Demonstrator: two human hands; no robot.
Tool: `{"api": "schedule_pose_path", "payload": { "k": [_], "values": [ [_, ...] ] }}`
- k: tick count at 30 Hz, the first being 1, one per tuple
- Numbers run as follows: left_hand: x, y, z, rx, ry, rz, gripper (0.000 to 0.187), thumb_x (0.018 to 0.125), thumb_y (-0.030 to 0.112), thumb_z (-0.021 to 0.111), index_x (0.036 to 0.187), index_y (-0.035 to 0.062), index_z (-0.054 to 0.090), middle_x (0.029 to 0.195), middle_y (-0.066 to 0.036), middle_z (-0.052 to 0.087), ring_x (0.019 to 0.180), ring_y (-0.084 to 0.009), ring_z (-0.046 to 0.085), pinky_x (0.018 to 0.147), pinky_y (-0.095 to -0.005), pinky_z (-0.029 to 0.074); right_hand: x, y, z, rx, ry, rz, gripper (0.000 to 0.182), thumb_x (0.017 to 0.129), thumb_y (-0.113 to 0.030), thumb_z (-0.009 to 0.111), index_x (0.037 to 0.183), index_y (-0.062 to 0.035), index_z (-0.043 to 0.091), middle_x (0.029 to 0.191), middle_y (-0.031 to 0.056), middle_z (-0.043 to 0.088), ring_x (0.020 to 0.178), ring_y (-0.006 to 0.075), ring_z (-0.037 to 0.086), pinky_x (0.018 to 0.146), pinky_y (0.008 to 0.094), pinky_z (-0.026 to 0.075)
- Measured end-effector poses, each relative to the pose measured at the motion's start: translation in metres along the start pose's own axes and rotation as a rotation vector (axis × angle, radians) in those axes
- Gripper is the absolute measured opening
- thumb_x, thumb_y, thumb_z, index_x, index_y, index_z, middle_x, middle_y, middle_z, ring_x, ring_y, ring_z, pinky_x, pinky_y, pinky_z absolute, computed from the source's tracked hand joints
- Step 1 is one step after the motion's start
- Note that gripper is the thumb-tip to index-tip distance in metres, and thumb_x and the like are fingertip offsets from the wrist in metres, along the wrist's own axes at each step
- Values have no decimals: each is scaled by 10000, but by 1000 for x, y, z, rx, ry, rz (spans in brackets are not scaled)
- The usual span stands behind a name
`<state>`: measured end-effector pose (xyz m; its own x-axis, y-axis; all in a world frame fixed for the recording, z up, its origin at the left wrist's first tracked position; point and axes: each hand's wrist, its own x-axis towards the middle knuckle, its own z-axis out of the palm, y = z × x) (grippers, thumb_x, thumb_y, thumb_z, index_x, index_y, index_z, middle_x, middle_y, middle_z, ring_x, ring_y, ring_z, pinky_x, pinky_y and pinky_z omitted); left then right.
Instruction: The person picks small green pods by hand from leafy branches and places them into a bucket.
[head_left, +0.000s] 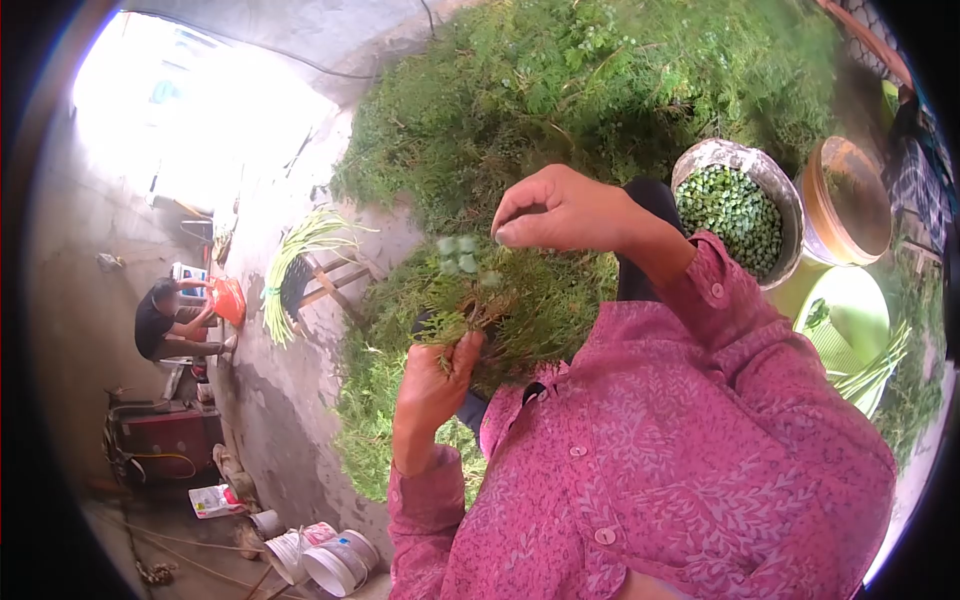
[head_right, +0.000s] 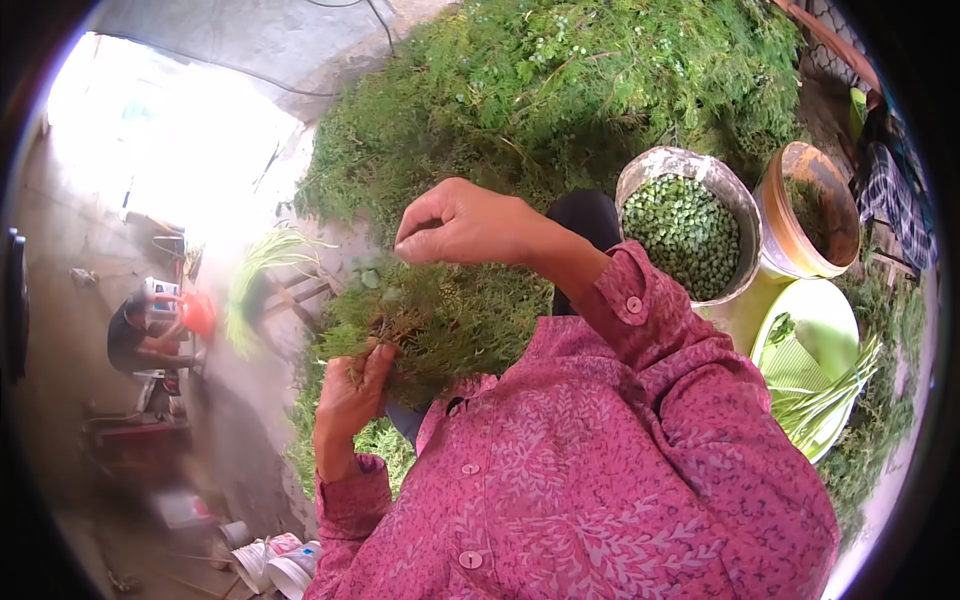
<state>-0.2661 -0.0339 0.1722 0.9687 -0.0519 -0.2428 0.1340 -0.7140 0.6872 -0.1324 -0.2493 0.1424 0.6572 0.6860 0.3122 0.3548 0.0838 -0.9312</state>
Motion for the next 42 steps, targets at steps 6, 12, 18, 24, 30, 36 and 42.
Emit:
{"api": "schedule_pose_path", "payload": {
  "k": [6,12,18,24,30,36,42],
  "values": [
    [6,21,2,11,0,140,198,867,178,550,805,-10,544,589,-92,450,550,-168,367,508,-311,360,-24,-3,-17,365,789,431,131,832,-226,603,832,-95,605,551,-54,477,408,15,375,338,154,291],
    [8,9,3,-60,16,104,195,862,164,552,793,-17,534,593,-118,473,535,-188,375,510,-329,369,-148,66,-99,-683,1014,521,300,716,-161,627,1002,-71,622,822,44,632,728,170,604,657,303,485],
    [15,22,8,76,-54,62,194,855,188,564,868,-4,587,610,-164,524,512,-226,449,517,-342,398,-158,68,-98,-1011,823,519,150,645,-149,632,682,-7,601,796,138,589,765,284,587,733,359,461],
    [20,29,14,120,-18,249,194,848,189,570,897,5,606,652,-196,549,530,-282,500,536,-357,414,-58,-18,-46,-278,507,-127,470,665,-190,756,1088,-94,574,1029,83,562,840,167,593,669,265,519],
    [16,30,14,112,-30,233,178,845,170,563,913,11,606,661,-206,553,556,-329,515,543,-359,422,-23,-36,-9,-462,178,-252,483,634,-151,757,1080,-103,579,987,116,529,830,237,561,680,307,477],
    [12,30,13,86,-20,254,163,845,146,549,909,5,601,676,-207,557,586,-354,533,550,-368,422,-21,-30,-5,-511,119,-259,299,694,-182,708,952,-80,597,892,114,535,783,281,547,647,340,457],
    [8,32,6,89,-47,166,180,860,164,547,898,-8,585,653,-181,545,534,-261,486,552,-356,414,-19,-17,-3,-558,393,-361,199,727,-135,666,898,-60,597,806,84,558,694,226,557,573,298,456]
  ]
}}
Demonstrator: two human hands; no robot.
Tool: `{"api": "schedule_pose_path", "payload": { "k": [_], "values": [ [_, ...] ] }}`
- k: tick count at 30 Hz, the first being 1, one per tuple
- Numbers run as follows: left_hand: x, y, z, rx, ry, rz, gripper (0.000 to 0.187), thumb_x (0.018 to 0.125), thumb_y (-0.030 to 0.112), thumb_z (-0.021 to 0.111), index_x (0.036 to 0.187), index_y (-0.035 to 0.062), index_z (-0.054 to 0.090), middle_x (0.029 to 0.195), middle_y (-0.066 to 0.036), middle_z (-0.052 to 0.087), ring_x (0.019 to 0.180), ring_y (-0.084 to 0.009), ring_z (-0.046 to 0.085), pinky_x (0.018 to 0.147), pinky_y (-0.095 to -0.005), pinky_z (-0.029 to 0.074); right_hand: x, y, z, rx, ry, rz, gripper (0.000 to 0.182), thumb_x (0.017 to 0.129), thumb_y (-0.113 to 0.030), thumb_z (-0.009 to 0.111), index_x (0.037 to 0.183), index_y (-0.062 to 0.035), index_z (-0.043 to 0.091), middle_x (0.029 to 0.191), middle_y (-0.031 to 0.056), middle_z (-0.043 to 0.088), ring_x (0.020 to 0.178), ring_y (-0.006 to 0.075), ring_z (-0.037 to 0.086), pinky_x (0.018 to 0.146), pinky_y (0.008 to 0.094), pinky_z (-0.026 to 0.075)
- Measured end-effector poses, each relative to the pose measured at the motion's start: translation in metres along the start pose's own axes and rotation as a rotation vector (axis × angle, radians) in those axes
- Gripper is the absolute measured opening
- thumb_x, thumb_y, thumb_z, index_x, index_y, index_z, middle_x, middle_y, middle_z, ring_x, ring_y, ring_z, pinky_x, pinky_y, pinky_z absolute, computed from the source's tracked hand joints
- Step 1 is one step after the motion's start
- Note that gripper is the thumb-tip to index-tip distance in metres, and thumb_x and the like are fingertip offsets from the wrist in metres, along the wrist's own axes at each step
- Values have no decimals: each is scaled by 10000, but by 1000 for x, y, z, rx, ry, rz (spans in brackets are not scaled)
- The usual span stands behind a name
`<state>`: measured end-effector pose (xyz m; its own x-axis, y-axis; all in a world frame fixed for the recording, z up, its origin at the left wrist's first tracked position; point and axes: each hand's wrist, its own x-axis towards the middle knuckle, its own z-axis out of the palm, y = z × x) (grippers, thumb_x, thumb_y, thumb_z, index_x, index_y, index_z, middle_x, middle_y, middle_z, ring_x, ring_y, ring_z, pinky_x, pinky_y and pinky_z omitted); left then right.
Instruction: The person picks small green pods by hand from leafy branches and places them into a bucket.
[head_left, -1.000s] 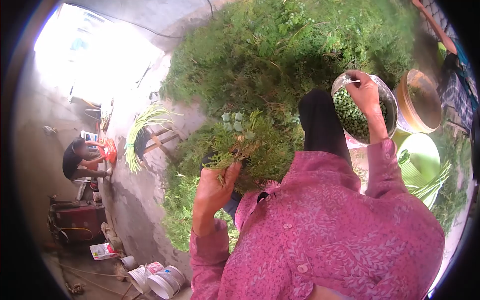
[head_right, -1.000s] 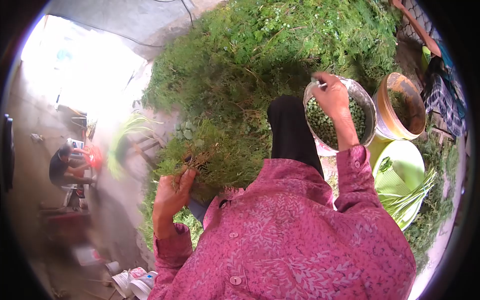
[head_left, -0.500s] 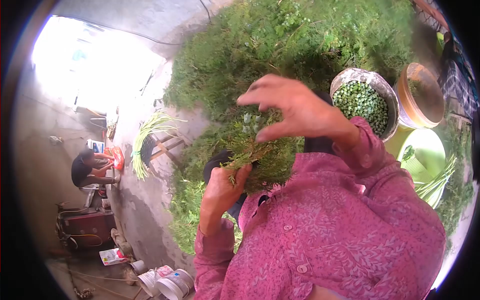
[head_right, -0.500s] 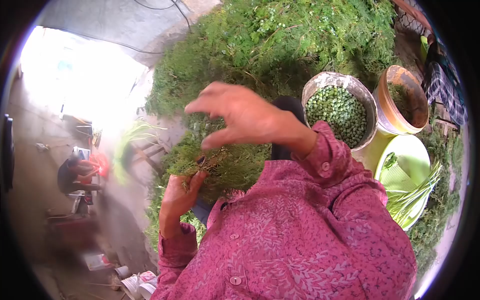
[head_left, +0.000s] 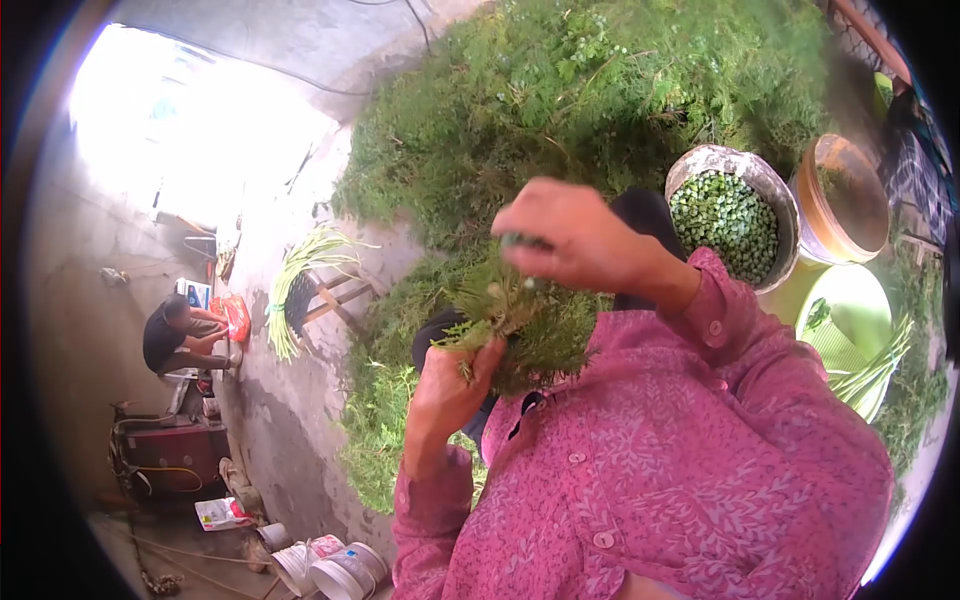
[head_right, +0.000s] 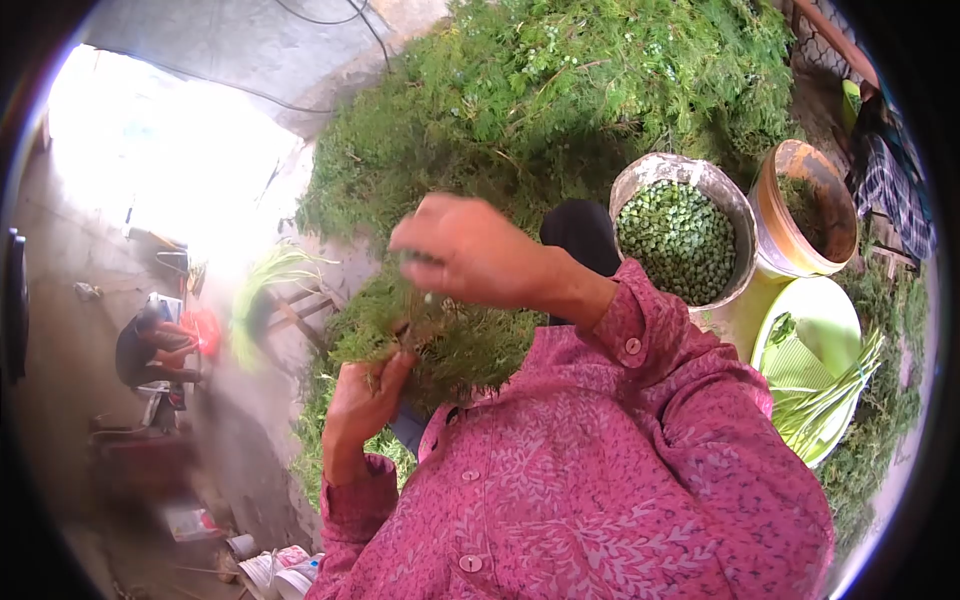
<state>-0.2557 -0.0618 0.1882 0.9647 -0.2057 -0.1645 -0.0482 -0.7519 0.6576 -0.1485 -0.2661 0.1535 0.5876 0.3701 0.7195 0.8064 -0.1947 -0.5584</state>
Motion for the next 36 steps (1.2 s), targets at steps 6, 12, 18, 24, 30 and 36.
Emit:
{"api": "schedule_pose_path", "payload": {
  "k": [6,12,18,24,30,36],
  "values": [
    [-21,-40,-5,-283,-1,-252,211,888,215,532,857,19,604,572,-28,517,519,-77,420,463,-270,350,-26,53,-63,700,536,706,114,796,-119,628,893,-60,617,640,4,551,496,63,446,441,195,379],
    [-15,-29,-5,-271,18,-345,315,895,319,504,893,23,610,593,4,545,390,-51,412,360,-207,299,-134,90,-117,-886,139,701,277,714,-118,584,981,-53,620,975,169,600,845,300,602,765,378,472],
    [9,-19,12,-277,-35,-394,304,893,312,502,889,33,624,427,11,416,359,-68,405,364,-249,298,-69,22,-64,-30,211,584,284,697,-74,705,961,-34,609,843,34,607,733,106,577,652,237,485],
    [8,-13,12,-284,-20,-364,306,897,310,490,880,34,620,457,5,437,358,-65,403,363,-241,290,-13,-24,16,-186,-158,124,249,742,-245,658,869,-44,586,805,124,578,729,283,574,664,349,456],
    [-10,-23,-2,-546,3,-444,282,899,283,494,865,31,615,548,1,533,366,-67,401,364,-234,323,-2,-12,20,-85,201,167,142,748,-164,607,774,-37,549,665,129,541,627,291,557,567,379,449],
    [-37,-63,-13,-908,287,-372,263,869,291,522,889,45,613,788,-59,631,676,-132,589,563,-238,461,-37,35,-58,-118,572,482,95,774,-98,635,842,-40,603,674,-22,566,580,36,480,502,183,412]
  ]
}}
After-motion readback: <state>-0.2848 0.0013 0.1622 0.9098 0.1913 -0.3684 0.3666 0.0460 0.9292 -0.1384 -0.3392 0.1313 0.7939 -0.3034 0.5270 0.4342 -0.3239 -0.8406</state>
